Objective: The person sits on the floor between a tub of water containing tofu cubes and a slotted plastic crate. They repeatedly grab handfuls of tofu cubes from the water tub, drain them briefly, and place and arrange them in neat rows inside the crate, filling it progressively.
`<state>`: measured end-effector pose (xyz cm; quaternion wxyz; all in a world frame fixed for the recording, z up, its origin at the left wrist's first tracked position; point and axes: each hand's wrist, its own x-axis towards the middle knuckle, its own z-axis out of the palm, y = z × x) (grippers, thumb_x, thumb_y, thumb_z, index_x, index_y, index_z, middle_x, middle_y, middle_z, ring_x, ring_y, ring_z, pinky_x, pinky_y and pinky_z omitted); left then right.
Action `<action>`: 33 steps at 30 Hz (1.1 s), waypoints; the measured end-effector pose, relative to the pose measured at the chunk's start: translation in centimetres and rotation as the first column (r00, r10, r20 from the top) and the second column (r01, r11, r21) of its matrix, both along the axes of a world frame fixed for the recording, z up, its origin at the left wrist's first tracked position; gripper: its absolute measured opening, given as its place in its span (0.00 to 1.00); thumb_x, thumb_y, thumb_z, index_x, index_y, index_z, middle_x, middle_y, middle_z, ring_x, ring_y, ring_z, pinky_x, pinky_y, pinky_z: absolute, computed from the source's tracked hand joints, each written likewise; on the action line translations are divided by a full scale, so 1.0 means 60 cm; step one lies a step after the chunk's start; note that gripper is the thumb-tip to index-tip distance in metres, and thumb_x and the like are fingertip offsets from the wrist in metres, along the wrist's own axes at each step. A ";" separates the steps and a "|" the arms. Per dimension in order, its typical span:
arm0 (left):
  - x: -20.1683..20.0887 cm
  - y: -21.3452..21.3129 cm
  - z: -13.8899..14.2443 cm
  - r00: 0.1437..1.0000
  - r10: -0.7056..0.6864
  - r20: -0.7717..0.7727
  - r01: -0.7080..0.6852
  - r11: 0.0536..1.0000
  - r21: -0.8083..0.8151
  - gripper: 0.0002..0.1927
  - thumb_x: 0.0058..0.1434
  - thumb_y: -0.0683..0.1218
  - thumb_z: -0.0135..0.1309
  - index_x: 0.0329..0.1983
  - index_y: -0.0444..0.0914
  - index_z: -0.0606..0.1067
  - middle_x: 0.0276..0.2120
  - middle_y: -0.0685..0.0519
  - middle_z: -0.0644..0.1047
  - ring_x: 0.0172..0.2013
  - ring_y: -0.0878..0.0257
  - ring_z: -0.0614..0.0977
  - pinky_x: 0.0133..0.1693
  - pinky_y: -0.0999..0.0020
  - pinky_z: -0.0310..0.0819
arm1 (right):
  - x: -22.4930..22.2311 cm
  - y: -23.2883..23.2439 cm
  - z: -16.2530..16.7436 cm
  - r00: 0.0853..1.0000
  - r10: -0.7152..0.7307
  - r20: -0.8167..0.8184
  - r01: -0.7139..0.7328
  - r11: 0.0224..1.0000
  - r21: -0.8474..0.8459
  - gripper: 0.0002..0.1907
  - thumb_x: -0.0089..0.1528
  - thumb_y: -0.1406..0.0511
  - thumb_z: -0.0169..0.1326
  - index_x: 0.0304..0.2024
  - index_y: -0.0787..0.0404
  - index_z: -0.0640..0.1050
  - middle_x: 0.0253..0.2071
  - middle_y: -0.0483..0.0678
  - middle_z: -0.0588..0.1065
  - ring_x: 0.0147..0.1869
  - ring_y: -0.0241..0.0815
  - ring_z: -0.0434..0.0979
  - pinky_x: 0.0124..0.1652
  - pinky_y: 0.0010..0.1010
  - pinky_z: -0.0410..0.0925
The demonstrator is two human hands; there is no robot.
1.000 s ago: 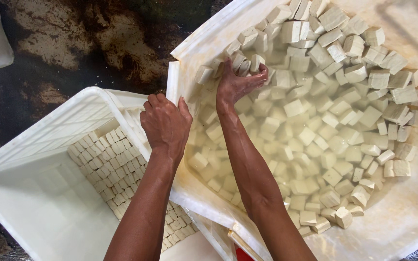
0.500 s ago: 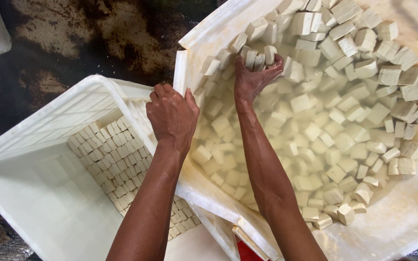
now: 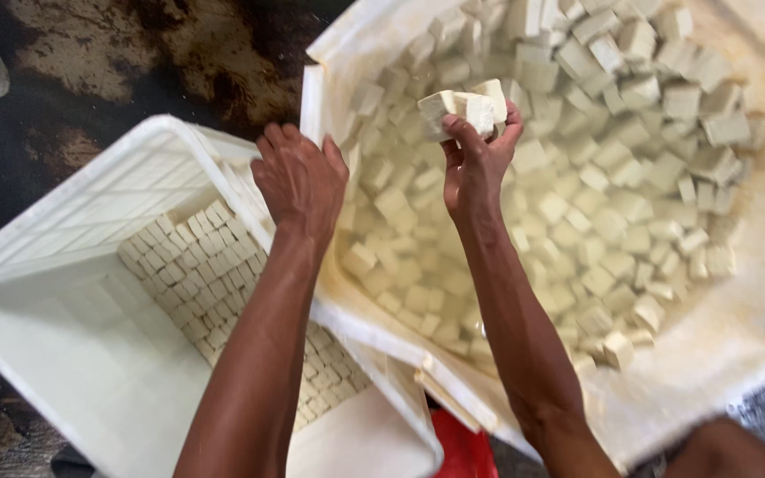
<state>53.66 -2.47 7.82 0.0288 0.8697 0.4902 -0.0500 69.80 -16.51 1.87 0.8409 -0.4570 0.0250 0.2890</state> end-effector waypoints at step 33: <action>-0.385 -0.593 0.352 -0.112 0.983 0.146 0.784 0.178 -0.595 0.29 0.70 0.62 0.46 0.64 0.37 0.66 0.53 0.50 0.77 0.52 0.60 0.80 0.55 0.62 0.77 | -0.501 -0.480 0.595 0.106 0.564 0.819 0.075 0.817 -0.572 0.24 0.60 0.68 0.65 0.59 0.64 0.77 0.57 0.58 0.76 0.59 0.55 0.80 0.53 0.39 0.75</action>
